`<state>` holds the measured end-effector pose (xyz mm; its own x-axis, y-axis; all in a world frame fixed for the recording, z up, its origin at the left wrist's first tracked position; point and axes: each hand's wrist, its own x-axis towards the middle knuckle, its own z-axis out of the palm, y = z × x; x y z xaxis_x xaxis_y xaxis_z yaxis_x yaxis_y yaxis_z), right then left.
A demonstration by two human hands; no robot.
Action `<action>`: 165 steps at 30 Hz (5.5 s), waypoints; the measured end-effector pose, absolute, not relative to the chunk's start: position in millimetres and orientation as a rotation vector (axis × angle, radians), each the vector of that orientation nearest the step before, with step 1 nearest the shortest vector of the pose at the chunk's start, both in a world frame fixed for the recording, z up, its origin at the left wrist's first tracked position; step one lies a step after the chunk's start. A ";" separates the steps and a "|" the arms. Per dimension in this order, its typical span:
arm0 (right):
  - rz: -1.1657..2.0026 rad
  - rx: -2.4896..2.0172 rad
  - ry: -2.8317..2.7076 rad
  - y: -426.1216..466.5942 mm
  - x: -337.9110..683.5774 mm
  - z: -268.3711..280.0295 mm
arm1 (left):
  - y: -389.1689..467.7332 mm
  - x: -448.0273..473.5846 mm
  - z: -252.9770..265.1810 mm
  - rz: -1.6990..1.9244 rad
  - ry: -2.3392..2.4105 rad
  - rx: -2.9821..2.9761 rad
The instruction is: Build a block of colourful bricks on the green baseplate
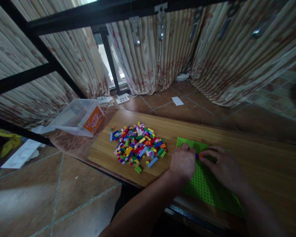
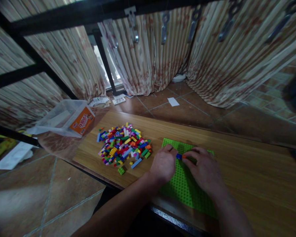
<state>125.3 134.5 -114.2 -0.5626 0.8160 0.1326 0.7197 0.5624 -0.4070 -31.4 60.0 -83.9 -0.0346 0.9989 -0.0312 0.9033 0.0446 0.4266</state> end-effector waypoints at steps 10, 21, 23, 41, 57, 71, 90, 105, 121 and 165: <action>0.371 -1.279 -2.470 134.8 126.2 -121.7 | 59.3 -32.3 -82.1 0.374 1.998 1.955; 0.330 -1.297 -2.484 124.3 120.8 -115.6 | 58.9 -30.5 -85.4 0.431 2.013 1.967; 0.325 -1.302 -2.499 121.3 120.3 -113.7 | 57.7 -30.0 -86.8 0.453 2.015 1.972; 0.570 -1.312 -2.349 117.9 133.8 -99.8 | 58.7 -33.9 -85.3 0.449 1.999 1.933; 0.544 -1.382 -2.224 124.8 146.2 -90.0 | 62.7 -34.1 -88.0 0.665 1.984 1.956; 0.580 -1.561 -2.223 117.2 130.0 -88.4 | 67.2 -27.6 -91.0 0.591 1.965 2.040; 0.685 -1.377 -2.315 117.2 145.2 -88.6 | 68.3 -23.6 -88.1 0.506 1.981 2.061; 0.694 -1.398 -2.307 118.8 136.6 -90.4 | 66.1 -28.0 -94.4 0.650 1.950 2.068; 0.716 -1.434 -2.310 128.1 136.0 -94.3 | 43.6 12.6 -90.4 0.234 2.102 2.247; 0.607 -1.367 -2.326 107.3 93.3 -93.4 | 57.1 -35.9 -84.3 1.077 1.920 1.468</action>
<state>93.3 107.3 -93.4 -0.4585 0.8830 0.1001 0.7217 0.4357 -0.5379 -35.9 57.1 -84.3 -0.3010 0.9504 0.0790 0.5629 0.1102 0.8192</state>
